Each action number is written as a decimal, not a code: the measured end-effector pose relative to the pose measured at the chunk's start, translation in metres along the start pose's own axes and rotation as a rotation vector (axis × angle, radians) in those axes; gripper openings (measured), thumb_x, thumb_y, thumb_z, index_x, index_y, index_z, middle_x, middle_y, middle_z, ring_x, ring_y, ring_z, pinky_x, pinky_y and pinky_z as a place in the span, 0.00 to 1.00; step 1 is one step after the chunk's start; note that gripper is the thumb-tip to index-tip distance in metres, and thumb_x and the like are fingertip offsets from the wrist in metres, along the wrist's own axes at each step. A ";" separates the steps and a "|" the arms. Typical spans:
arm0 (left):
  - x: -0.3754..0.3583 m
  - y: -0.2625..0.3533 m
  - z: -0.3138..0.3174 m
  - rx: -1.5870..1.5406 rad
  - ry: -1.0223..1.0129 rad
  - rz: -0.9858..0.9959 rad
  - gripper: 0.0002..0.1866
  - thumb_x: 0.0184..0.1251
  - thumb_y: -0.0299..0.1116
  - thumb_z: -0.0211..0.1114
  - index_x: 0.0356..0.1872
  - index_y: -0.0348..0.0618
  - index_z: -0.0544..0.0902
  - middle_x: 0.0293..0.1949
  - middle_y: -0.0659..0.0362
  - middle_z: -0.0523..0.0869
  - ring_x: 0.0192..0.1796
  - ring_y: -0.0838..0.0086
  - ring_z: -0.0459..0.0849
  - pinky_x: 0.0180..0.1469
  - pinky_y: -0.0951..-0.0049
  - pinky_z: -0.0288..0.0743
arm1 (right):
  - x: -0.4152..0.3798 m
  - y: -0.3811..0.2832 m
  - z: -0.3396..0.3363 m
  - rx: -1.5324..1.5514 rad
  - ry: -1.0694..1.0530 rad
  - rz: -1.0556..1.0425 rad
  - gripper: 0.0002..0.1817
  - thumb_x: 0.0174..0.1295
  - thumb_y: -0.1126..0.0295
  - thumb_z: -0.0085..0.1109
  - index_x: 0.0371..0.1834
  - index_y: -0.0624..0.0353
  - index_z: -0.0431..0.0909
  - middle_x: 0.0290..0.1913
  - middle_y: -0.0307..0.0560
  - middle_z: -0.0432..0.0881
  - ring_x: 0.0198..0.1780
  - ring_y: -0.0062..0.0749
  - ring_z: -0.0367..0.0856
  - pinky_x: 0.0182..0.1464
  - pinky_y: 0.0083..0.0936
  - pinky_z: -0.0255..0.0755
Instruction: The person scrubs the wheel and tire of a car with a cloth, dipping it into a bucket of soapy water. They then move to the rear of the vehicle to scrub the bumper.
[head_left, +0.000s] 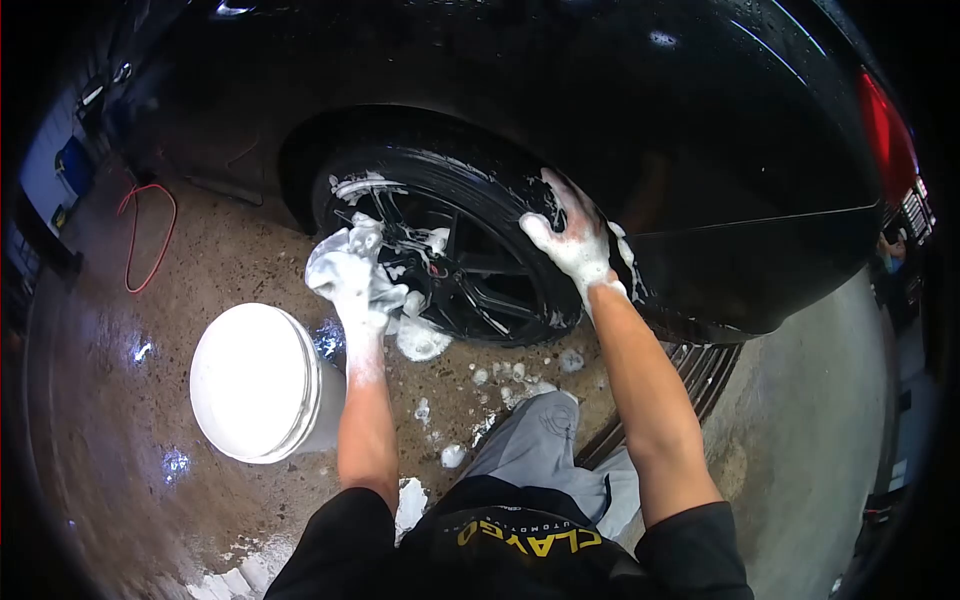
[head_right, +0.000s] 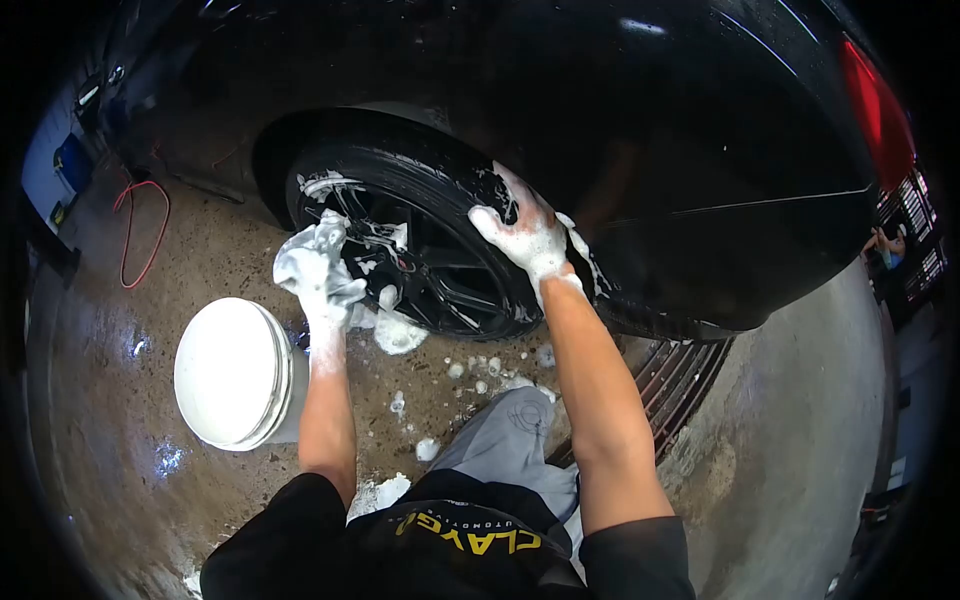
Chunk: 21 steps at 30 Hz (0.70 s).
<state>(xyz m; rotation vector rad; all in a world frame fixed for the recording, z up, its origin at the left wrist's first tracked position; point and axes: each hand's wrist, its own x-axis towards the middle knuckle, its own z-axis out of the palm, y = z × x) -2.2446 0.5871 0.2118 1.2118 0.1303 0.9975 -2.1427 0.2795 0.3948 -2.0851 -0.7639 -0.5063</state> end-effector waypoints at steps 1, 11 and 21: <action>-0.007 0.006 0.006 0.031 0.038 0.042 0.18 0.71 0.41 0.59 0.56 0.45 0.72 0.44 0.58 0.81 0.37 0.71 0.82 0.31 0.78 0.79 | 0.000 -0.001 0.000 -0.011 0.003 -0.008 0.39 0.53 0.53 0.71 0.70 0.52 0.73 0.69 0.55 0.74 0.70 0.51 0.72 0.71 0.41 0.66; 0.055 0.061 0.127 0.418 -0.010 0.429 0.21 0.58 0.34 0.67 0.52 0.41 0.74 0.49 0.56 0.79 0.53 0.69 0.78 0.58 0.67 0.72 | -0.007 -0.002 0.010 -0.191 0.131 -0.014 0.40 0.53 0.48 0.68 0.71 0.47 0.71 0.63 0.59 0.78 0.64 0.59 0.76 0.66 0.46 0.71; 0.065 0.046 0.130 3.745 1.213 1.015 0.18 0.64 0.53 0.64 0.41 0.50 0.81 0.36 0.69 0.83 0.43 0.78 0.84 0.42 0.71 0.75 | -0.006 0.001 0.009 0.061 0.093 0.076 0.38 0.49 0.54 0.76 0.65 0.55 0.77 0.62 0.56 0.80 0.64 0.52 0.78 0.67 0.40 0.72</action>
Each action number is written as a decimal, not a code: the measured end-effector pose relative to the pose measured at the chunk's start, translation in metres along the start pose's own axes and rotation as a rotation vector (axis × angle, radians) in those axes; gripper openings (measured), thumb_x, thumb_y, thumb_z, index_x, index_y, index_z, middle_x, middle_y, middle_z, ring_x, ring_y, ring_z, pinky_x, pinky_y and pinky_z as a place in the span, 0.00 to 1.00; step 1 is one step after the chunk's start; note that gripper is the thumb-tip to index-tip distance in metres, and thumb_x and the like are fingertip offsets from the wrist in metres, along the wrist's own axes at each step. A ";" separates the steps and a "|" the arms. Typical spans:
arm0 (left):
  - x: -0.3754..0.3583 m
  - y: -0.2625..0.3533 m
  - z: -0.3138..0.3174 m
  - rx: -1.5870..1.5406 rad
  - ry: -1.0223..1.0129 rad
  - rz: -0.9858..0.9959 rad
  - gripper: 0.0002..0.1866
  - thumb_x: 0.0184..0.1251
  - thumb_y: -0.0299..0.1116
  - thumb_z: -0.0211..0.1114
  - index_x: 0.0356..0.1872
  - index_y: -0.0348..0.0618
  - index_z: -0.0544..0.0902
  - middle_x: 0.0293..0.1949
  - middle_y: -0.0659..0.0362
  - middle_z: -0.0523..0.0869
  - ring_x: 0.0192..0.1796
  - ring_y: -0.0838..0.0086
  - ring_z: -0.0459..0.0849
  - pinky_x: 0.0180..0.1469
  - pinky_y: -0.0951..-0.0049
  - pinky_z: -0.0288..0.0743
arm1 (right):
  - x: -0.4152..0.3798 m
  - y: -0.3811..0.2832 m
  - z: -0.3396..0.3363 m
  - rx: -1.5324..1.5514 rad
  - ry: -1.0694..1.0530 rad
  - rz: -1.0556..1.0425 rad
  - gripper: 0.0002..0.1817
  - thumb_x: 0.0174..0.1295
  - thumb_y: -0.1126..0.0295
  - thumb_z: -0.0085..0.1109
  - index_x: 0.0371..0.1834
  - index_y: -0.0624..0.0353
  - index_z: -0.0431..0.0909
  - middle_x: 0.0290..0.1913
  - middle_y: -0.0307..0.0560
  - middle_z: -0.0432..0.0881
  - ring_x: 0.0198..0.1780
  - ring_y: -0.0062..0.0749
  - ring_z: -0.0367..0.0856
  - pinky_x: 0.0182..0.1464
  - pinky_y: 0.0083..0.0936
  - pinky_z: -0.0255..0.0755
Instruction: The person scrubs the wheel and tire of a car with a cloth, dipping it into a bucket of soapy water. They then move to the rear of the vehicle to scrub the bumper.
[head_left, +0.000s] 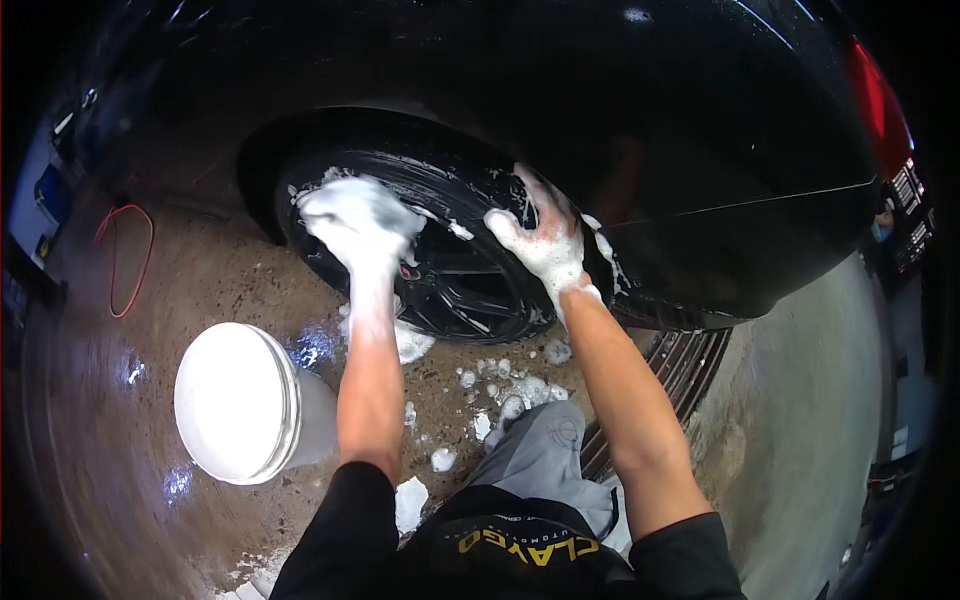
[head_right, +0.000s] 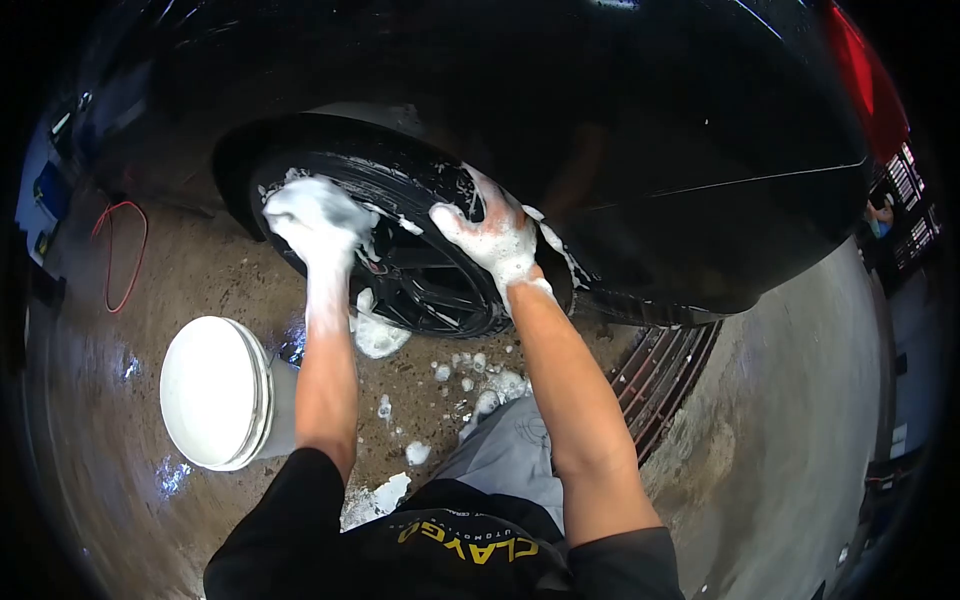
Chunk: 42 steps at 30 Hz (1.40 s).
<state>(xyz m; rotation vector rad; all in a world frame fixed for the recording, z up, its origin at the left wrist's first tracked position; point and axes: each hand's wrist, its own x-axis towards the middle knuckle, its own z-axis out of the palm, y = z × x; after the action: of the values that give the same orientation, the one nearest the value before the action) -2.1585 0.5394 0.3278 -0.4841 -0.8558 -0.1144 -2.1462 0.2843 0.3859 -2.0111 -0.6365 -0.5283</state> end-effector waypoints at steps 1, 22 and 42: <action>0.001 -0.005 0.003 0.494 0.066 0.011 0.20 0.62 0.57 0.65 0.39 0.52 0.83 0.35 0.72 0.83 0.41 0.78 0.85 0.41 0.70 0.75 | -0.002 -0.001 -0.001 -0.035 0.016 -0.011 0.38 0.49 0.54 0.75 0.65 0.55 0.77 0.62 0.56 0.80 0.64 0.52 0.78 0.67 0.41 0.72; 0.023 -0.091 0.030 1.070 0.792 0.527 0.18 0.63 0.56 0.57 0.25 0.56 0.73 0.21 0.68 0.73 0.17 0.77 0.70 0.17 0.78 0.61 | -0.002 -0.006 -0.004 0.006 0.025 -0.016 0.38 0.50 0.50 0.76 0.65 0.53 0.77 0.62 0.57 0.80 0.64 0.52 0.78 0.67 0.41 0.71; -0.078 -0.037 -0.059 0.888 0.139 0.043 0.21 0.68 0.56 0.58 0.36 0.45 0.77 0.23 0.53 0.77 0.22 0.52 0.77 0.28 0.58 0.76 | 0.001 0.019 0.012 -0.207 0.143 -0.203 0.41 0.51 0.45 0.72 0.68 0.50 0.74 0.66 0.62 0.74 0.68 0.59 0.70 0.70 0.47 0.66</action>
<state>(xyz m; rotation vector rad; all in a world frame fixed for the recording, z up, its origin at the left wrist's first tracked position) -2.1789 0.4723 0.2500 0.3361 -0.6770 0.2660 -2.1322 0.2867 0.3686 -2.0884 -0.7258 -0.8828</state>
